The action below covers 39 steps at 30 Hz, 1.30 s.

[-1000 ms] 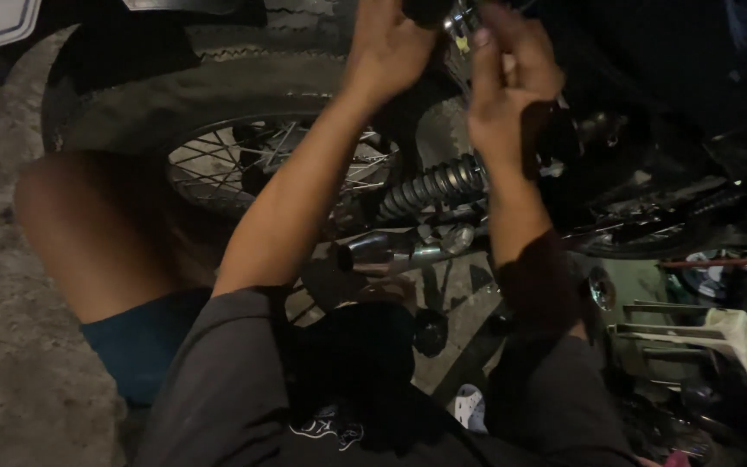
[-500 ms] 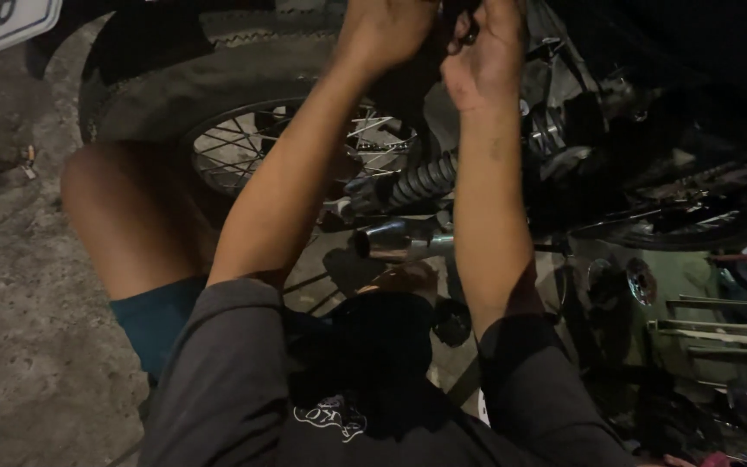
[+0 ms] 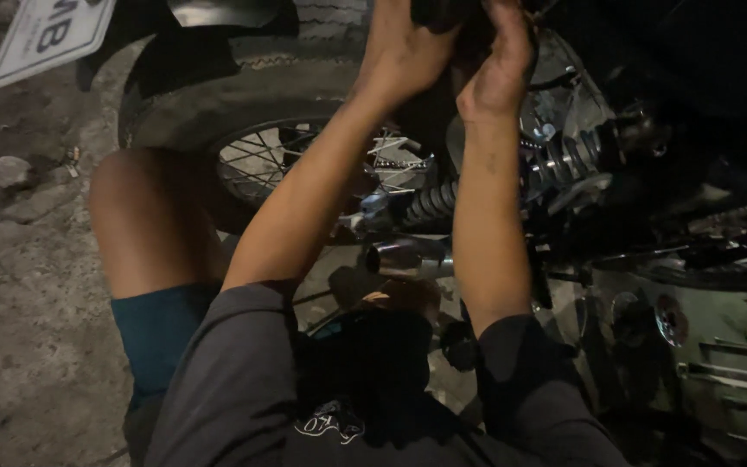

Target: Repairing motorcycle wiring and installing a component using electrical tape

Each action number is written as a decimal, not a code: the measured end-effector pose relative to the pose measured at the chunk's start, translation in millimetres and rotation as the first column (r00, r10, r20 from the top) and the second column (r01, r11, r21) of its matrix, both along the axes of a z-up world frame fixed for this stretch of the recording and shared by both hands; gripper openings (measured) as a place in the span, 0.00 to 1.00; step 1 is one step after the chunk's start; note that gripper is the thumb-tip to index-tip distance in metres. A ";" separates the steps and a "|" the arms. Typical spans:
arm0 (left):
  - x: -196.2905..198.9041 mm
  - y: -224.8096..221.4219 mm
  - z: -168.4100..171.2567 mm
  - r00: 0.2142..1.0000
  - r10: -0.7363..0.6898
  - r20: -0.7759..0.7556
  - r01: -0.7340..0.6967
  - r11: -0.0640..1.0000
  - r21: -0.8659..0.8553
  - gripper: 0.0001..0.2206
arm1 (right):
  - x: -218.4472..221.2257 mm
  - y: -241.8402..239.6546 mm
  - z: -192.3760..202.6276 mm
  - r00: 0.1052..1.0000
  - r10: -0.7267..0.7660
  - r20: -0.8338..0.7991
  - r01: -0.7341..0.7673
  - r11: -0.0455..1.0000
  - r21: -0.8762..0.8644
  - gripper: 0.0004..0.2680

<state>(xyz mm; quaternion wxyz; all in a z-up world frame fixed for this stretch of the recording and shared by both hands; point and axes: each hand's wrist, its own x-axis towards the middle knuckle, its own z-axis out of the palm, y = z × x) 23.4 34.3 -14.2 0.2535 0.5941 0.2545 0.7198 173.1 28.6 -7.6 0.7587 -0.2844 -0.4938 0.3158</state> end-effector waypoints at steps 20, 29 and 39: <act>-29.2 -19.4 18.4 0.947 -0.309 0.093 0.320 0.935 -0.153 0.08 | -6.2 -0.8 6.7 0.986 -0.106 -0.132 0.097 0.993 -0.068 0.08; -20.4 -16.9 12.6 0.923 -0.352 0.154 0.365 0.929 -0.065 0.19 | -15.8 -13.3 21.7 0.992 0.049 -0.113 -0.070 0.980 -0.189 0.05; -11.9 -20.5 12.9 0.956 -0.258 0.136 0.277 0.950 -0.145 0.14 | 1.1 -5.7 12.5 0.971 0.187 -0.146 -0.214 0.957 -0.197 0.06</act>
